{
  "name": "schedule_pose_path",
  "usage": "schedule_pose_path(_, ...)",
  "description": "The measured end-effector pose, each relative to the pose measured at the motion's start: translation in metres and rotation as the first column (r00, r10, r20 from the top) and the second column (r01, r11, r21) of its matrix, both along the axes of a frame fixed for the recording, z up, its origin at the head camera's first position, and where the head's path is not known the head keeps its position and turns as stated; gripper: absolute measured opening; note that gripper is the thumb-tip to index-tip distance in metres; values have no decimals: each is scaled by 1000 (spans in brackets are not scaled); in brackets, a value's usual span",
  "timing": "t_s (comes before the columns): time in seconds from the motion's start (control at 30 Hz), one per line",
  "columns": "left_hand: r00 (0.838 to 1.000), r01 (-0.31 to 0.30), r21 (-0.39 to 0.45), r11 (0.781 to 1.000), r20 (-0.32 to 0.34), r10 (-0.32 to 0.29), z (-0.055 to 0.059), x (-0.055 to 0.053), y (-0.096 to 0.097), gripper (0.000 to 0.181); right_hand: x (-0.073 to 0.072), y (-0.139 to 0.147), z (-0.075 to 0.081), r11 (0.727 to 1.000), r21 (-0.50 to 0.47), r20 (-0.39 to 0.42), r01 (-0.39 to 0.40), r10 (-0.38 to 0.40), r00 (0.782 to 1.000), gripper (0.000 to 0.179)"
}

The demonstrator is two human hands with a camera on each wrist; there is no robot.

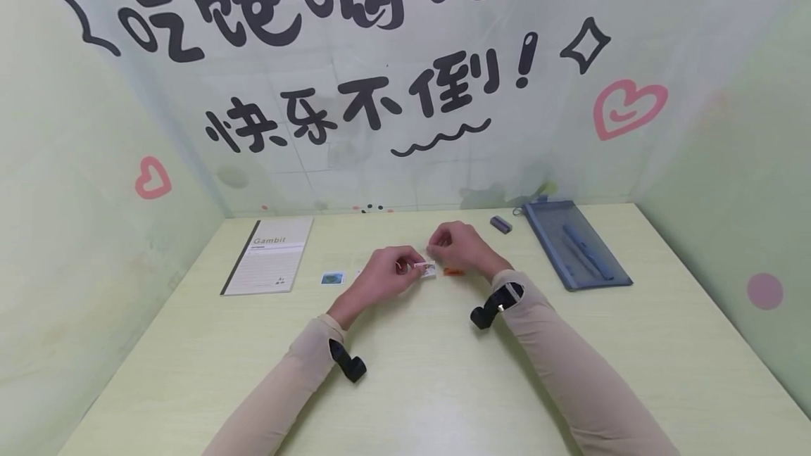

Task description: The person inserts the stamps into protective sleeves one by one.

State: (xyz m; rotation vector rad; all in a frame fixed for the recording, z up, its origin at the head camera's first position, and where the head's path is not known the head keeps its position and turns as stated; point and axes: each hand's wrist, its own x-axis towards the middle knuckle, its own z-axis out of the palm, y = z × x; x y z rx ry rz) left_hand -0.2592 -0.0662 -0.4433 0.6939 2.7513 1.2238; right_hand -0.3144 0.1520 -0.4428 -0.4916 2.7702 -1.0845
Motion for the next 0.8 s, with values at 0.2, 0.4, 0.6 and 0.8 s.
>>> schedule_pose_path(0.2, 1000, 7, 9, 1000, 4, -7, 0, 0, 0, 10, 0, 3, 0, 997, -77, 14, 23, -22, 1000, 14)
schedule_pose_path(0.4, 1000, 14, 23, 1000, 4, -15, -2, -1, 1, 9, 1, 7, -1, 988, -148, 12, 46, -45, 999, 32)
schedule_pose_path(0.6, 1000, 10, 23, 1000, 1, -10, -1, 0, 1, 10, 3, 12, 1, 979, -195, 26, 61, -57, 998, 37)
schedule_pose_path(0.8, 1000, 0, 24, 1000, 11, 0, 1, 2, 1, 12, 4, 14, 1, 977, -197, 28, 76, -72, 997, 30)
